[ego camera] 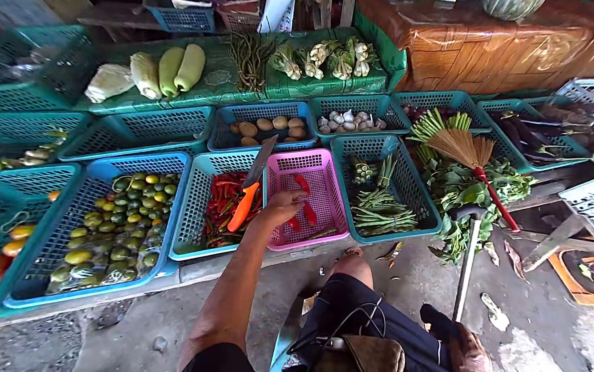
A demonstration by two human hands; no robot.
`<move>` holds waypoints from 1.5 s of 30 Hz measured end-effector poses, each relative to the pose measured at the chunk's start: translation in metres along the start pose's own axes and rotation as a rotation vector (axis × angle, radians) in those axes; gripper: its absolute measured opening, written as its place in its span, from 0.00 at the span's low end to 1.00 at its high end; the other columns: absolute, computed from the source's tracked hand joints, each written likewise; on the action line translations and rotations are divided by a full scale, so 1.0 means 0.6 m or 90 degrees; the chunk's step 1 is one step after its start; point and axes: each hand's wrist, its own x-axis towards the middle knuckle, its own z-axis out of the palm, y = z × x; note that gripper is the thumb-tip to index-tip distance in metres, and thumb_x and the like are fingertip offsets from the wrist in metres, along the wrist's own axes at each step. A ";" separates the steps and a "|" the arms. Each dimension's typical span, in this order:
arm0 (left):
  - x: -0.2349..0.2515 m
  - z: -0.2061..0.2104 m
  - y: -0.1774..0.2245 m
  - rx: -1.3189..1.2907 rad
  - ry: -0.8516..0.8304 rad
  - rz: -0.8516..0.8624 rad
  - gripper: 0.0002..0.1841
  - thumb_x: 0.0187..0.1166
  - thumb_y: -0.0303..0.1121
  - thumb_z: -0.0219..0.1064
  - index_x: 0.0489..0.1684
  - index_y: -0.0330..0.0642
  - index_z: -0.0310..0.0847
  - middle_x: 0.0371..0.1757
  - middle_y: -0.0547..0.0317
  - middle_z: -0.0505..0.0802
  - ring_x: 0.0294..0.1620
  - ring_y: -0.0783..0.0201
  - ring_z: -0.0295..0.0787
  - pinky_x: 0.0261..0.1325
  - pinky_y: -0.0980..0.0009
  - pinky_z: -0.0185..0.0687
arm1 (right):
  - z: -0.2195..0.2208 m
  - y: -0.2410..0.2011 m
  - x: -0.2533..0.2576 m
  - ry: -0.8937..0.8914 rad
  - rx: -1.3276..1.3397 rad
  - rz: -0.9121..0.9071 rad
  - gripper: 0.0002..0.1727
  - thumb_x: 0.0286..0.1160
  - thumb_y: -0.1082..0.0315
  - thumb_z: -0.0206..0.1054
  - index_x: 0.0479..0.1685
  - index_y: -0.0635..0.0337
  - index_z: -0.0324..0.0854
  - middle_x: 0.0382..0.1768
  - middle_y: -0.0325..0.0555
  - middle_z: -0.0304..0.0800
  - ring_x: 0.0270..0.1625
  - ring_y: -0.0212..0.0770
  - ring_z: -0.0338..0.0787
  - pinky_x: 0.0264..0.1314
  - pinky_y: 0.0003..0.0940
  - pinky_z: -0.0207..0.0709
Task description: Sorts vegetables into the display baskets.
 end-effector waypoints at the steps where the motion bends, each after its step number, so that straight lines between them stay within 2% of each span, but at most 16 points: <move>1: -0.011 -0.002 0.000 -0.034 0.042 0.004 0.19 0.88 0.32 0.63 0.76 0.42 0.80 0.76 0.46 0.85 0.77 0.50 0.81 0.81 0.46 0.71 | 0.003 0.004 0.002 0.006 -0.003 -0.005 0.23 0.81 0.65 0.63 0.72 0.64 0.82 0.69 0.67 0.85 0.73 0.67 0.82 0.76 0.69 0.68; 3: -0.033 0.002 -0.001 -0.096 0.130 0.006 0.19 0.87 0.29 0.64 0.74 0.40 0.80 0.76 0.46 0.84 0.75 0.52 0.83 0.79 0.50 0.75 | 0.005 0.008 0.000 0.015 -0.001 -0.008 0.22 0.81 0.65 0.63 0.71 0.64 0.83 0.68 0.67 0.85 0.73 0.67 0.83 0.76 0.69 0.68; 6: -0.058 0.013 0.018 -0.118 0.169 0.020 0.13 0.82 0.27 0.68 0.60 0.34 0.87 0.62 0.42 0.90 0.58 0.52 0.90 0.66 0.53 0.84 | 0.006 0.010 0.000 0.021 0.011 -0.007 0.23 0.80 0.64 0.63 0.71 0.64 0.83 0.68 0.67 0.85 0.73 0.67 0.83 0.76 0.69 0.68; 8: -0.053 0.027 0.039 -0.065 0.056 0.043 0.11 0.81 0.30 0.69 0.54 0.34 0.89 0.56 0.44 0.93 0.59 0.53 0.91 0.69 0.53 0.83 | 0.004 0.008 0.000 0.015 0.008 -0.003 0.24 0.81 0.64 0.63 0.73 0.64 0.82 0.70 0.66 0.85 0.74 0.66 0.83 0.77 0.68 0.68; 12: -0.003 0.072 0.086 0.137 -0.234 0.099 0.14 0.82 0.30 0.66 0.60 0.35 0.86 0.58 0.40 0.92 0.64 0.43 0.87 0.72 0.41 0.76 | 0.002 0.001 -0.001 0.003 -0.017 -0.006 0.24 0.80 0.64 0.64 0.73 0.64 0.82 0.70 0.67 0.85 0.74 0.67 0.82 0.77 0.67 0.69; 15: 0.029 0.106 0.092 0.264 -0.280 0.104 0.12 0.80 0.27 0.67 0.56 0.35 0.87 0.57 0.36 0.91 0.65 0.36 0.86 0.69 0.35 0.76 | -0.001 -0.002 -0.004 0.005 -0.021 0.005 0.24 0.80 0.65 0.63 0.73 0.65 0.82 0.70 0.66 0.85 0.75 0.66 0.82 0.79 0.67 0.67; 18: 0.040 0.109 0.094 0.297 -0.284 0.088 0.12 0.79 0.26 0.66 0.56 0.36 0.88 0.57 0.37 0.91 0.65 0.36 0.86 0.67 0.35 0.77 | -0.002 -0.006 -0.006 -0.006 -0.027 0.022 0.24 0.81 0.64 0.63 0.74 0.64 0.81 0.71 0.65 0.84 0.76 0.65 0.81 0.79 0.67 0.66; 21: 0.045 0.091 0.079 0.204 -0.262 0.086 0.13 0.78 0.28 0.68 0.58 0.37 0.89 0.55 0.41 0.93 0.62 0.42 0.89 0.68 0.38 0.78 | 0.001 0.001 -0.004 0.000 -0.021 0.014 0.24 0.80 0.65 0.64 0.74 0.64 0.81 0.70 0.67 0.84 0.75 0.66 0.81 0.79 0.68 0.66; 23: 0.040 0.069 0.069 0.057 -0.222 0.067 0.13 0.78 0.27 0.69 0.58 0.36 0.89 0.52 0.45 0.94 0.56 0.51 0.91 0.65 0.47 0.81 | 0.000 0.000 -0.004 -0.002 -0.020 0.012 0.24 0.80 0.65 0.64 0.73 0.64 0.81 0.70 0.68 0.84 0.74 0.67 0.82 0.78 0.69 0.66; 26: 0.029 0.042 0.049 -0.168 -0.168 0.049 0.12 0.78 0.24 0.72 0.56 0.33 0.86 0.43 0.51 0.91 0.37 0.65 0.87 0.45 0.67 0.85 | -0.004 -0.002 -0.002 -0.004 -0.018 -0.004 0.24 0.81 0.64 0.63 0.72 0.66 0.81 0.69 0.68 0.84 0.74 0.68 0.82 0.77 0.69 0.67; 29: 0.009 0.020 0.040 -0.276 -0.101 0.070 0.12 0.78 0.21 0.69 0.58 0.35 0.83 0.44 0.53 0.89 0.32 0.67 0.83 0.34 0.72 0.81 | -0.004 -0.006 0.000 -0.013 -0.032 0.005 0.23 0.82 0.63 0.62 0.72 0.64 0.82 0.69 0.67 0.85 0.74 0.67 0.82 0.77 0.69 0.68; 33: -0.008 0.004 0.070 -0.305 0.019 0.165 0.11 0.79 0.22 0.68 0.57 0.37 0.83 0.46 0.54 0.90 0.34 0.68 0.84 0.35 0.71 0.82 | 0.008 0.004 0.002 0.025 -0.037 0.016 0.22 0.80 0.64 0.64 0.71 0.61 0.84 0.68 0.65 0.87 0.71 0.67 0.85 0.73 0.71 0.70; 36: -0.014 0.011 0.141 -0.284 0.118 0.278 0.12 0.80 0.22 0.67 0.58 0.36 0.85 0.50 0.56 0.91 0.44 0.70 0.88 0.50 0.71 0.87 | 0.010 0.001 0.004 0.028 -0.035 0.025 0.21 0.80 0.63 0.65 0.70 0.59 0.85 0.66 0.61 0.88 0.70 0.63 0.86 0.74 0.68 0.71; 40: 0.007 0.073 0.255 -0.146 0.176 0.411 0.14 0.80 0.23 0.67 0.61 0.38 0.90 0.55 0.47 0.92 0.55 0.58 0.91 0.62 0.59 0.88 | 0.006 -0.009 0.006 0.015 -0.034 0.033 0.21 0.80 0.64 0.65 0.71 0.59 0.84 0.67 0.61 0.88 0.71 0.64 0.85 0.75 0.67 0.70; 42: 0.033 0.119 0.288 0.019 0.089 0.384 0.16 0.84 0.29 0.65 0.65 0.45 0.90 0.59 0.47 0.92 0.61 0.53 0.90 0.68 0.53 0.85 | 0.005 -0.007 0.004 0.014 -0.037 0.033 0.22 0.80 0.64 0.64 0.72 0.58 0.84 0.68 0.62 0.87 0.71 0.64 0.85 0.75 0.68 0.70; 45: 0.058 0.173 0.304 0.301 -0.197 0.280 0.21 0.92 0.41 0.55 0.75 0.43 0.81 0.73 0.41 0.85 0.78 0.39 0.77 0.80 0.35 0.66 | -0.004 -0.005 -0.007 0.007 -0.011 0.028 0.22 0.81 0.63 0.63 0.72 0.60 0.84 0.68 0.63 0.87 0.72 0.64 0.85 0.76 0.67 0.70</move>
